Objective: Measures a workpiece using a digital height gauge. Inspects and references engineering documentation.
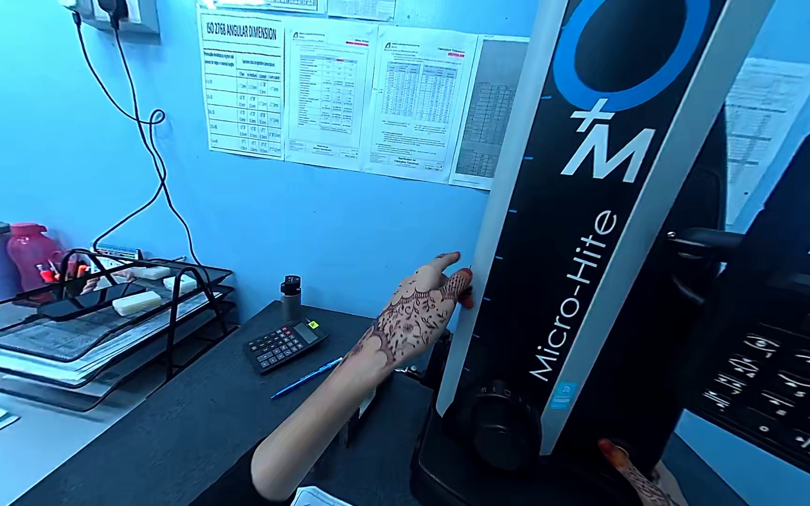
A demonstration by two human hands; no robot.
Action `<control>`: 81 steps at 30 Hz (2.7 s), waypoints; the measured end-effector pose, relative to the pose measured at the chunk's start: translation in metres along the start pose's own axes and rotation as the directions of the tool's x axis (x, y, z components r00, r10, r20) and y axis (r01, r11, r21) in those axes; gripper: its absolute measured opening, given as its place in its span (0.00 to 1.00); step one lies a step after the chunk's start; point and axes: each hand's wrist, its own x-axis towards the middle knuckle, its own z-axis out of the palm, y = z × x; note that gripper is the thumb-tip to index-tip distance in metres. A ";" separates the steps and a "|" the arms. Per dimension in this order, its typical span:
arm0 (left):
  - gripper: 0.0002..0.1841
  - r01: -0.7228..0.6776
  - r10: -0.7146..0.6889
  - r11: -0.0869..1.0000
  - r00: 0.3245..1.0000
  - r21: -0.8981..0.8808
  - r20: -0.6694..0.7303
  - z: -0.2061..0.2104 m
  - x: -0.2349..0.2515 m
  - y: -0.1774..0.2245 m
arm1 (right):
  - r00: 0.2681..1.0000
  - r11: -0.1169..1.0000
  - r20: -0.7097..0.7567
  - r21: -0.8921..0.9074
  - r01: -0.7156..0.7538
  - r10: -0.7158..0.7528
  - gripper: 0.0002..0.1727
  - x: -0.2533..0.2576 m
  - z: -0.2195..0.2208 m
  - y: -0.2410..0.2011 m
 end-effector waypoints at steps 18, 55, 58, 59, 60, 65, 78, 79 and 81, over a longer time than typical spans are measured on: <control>0.53 -0.245 0.268 0.916 0.963 -0.317 0.029 0.141 0.038 0.099 | 0.999 0.998 0.008 0.037 0.053 -0.053 0.45 0.001 0.004 -0.006; 0.74 -0.483 0.485 0.864 0.874 0.145 0.023 0.176 0.020 0.074 | 0.998 0.999 0.058 -0.035 0.032 -0.030 0.47 -0.006 -0.001 -0.021; 0.62 -0.549 0.594 0.774 0.802 0.315 -0.060 0.173 0.007 0.063 | 0.999 0.994 0.027 -0.098 0.040 -0.038 0.39 -0.013 0.002 -0.032; 0.56 -0.569 0.640 0.727 0.764 0.384 -0.079 0.172 -0.001 0.057 | 0.998 0.990 0.023 -0.128 0.057 -0.054 0.37 -0.012 0.002 -0.027; 0.50 -0.573 0.674 0.676 0.735 0.463 -0.074 0.169 -0.010 0.048 | 0.998 0.987 0.026 -0.144 0.066 -0.063 0.37 -0.013 0.002 -0.025; 0.26 -0.430 0.647 0.480 0.762 0.765 0.022 0.153 -0.047 -0.011 | 0.989 0.992 0.103 -0.059 0.112 -0.106 0.46 0.003 -0.008 -0.001; 0.13 -0.399 0.658 0.359 0.749 0.844 0.074 0.149 -0.073 -0.037 | 0.991 0.999 0.127 -0.015 0.037 -0.035 0.29 -0.020 0.008 -0.060; 0.14 -0.412 0.671 0.335 0.736 0.847 0.093 0.149 -0.073 -0.039 | 0.994 1.000 0.107 -0.015 0.002 -0.001 0.27 -0.022 0.010 -0.066; 0.15 -0.423 0.690 0.284 0.713 0.860 0.123 0.150 -0.074 -0.043 | 0.995 1.000 0.098 0.000 -0.018 0.018 0.28 -0.022 0.011 -0.067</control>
